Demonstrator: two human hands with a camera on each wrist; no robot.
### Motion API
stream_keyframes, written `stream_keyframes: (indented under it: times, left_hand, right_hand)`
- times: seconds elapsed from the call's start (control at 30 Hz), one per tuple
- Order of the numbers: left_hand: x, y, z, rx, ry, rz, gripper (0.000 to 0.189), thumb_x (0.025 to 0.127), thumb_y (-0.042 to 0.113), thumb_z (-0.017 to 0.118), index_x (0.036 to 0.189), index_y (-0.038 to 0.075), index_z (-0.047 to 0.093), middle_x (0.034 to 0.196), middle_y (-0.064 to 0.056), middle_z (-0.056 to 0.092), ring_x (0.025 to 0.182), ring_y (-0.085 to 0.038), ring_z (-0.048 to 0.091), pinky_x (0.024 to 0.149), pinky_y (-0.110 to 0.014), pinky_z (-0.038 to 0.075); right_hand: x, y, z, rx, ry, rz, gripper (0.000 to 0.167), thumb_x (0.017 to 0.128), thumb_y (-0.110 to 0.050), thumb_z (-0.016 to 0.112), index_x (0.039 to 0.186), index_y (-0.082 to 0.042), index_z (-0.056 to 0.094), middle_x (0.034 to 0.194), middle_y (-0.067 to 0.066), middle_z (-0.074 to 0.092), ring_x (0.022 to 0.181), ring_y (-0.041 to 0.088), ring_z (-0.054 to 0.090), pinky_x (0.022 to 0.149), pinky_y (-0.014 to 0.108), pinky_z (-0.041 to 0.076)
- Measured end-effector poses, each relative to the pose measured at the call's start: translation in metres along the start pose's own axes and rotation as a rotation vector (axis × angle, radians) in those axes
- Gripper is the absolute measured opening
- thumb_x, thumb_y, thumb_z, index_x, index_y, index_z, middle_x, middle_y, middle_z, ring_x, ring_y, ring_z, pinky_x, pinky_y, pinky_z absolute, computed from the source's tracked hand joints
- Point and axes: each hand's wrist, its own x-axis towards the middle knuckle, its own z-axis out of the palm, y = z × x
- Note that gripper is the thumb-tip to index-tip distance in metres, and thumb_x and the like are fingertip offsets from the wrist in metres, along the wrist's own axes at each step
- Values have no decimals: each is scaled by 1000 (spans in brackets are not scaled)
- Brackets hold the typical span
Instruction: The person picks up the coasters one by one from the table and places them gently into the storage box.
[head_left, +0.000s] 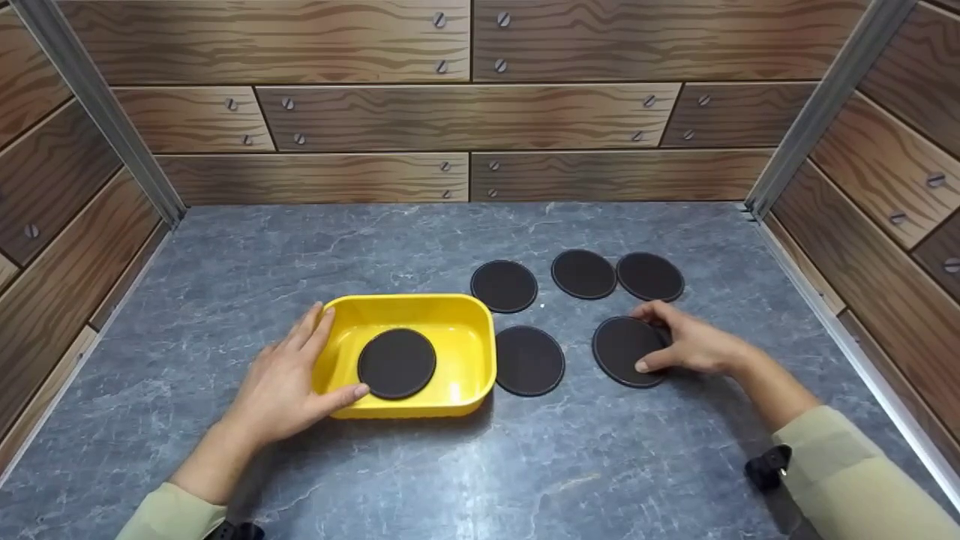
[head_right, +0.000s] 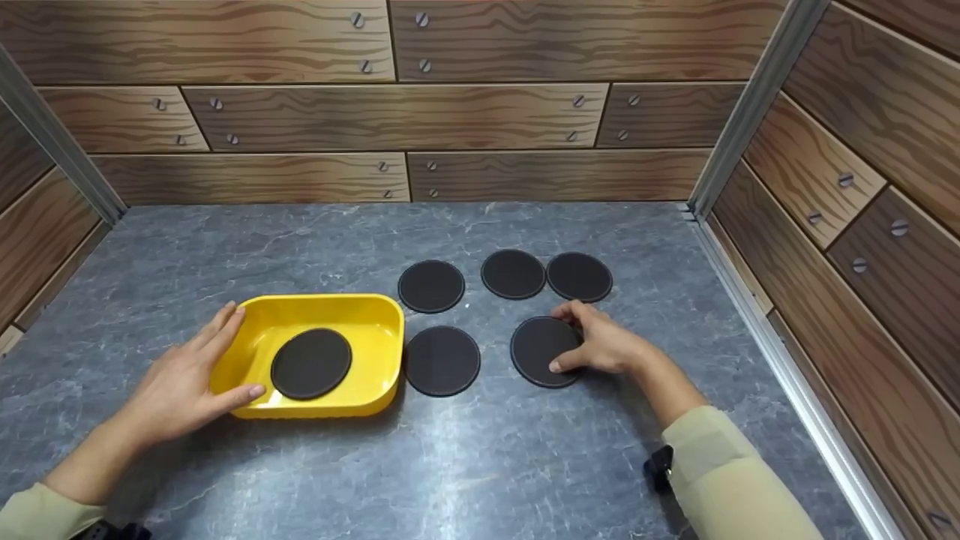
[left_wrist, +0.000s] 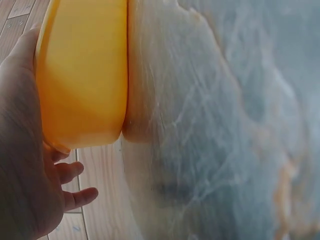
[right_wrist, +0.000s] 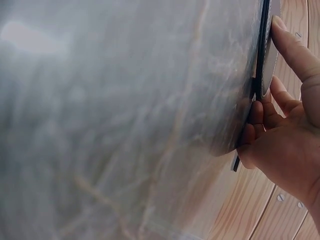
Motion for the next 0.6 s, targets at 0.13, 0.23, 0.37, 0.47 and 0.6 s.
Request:
stream_keyframes:
  times: [0.13,0.23,0.37,0.47,0.6]
  left_hand:
    - [0,-1,0,20,-13,9,115,89,80,63,169,6,25,174,-19,22,154,-45,33,111,-78,34]
    - [0,-1,0,40,-37,13,116,89,80,63,169,6,23,175,-19,19,155,-45,32,112,-77,33]
    - [1,-1,-1,55,-53,22,119,87,80,65,169,5,22,175,-20,17,153,-45,35,112,-76,34]
    - [1,-2,-2,64,-53,30,123,86,83,64,169,3,22,175,-20,18,151,-45,38,112,-75,36]
    - [0,-1,-2,71,-53,37,124,87,83,62,168,-1,20,175,-20,19,151,-44,39,111,-73,37]
  right_hand:
    - [0,-2,1,-12,9,20,77,81,-18,93,142,2,50,136,21,59,124,34,55,107,37,40]
    - [1,-4,1,-24,6,33,81,82,-19,93,146,0,46,135,23,58,123,35,55,106,44,41]
    - [3,-8,-1,-28,-3,55,83,86,-21,91,151,-5,41,126,23,62,113,32,61,97,41,47]
    - [3,-11,-4,-13,6,59,74,90,-19,87,148,-5,43,117,20,65,101,26,65,85,33,53]
    - [2,-18,-7,35,35,28,47,97,-13,80,134,-3,54,109,17,67,93,19,65,75,26,54]
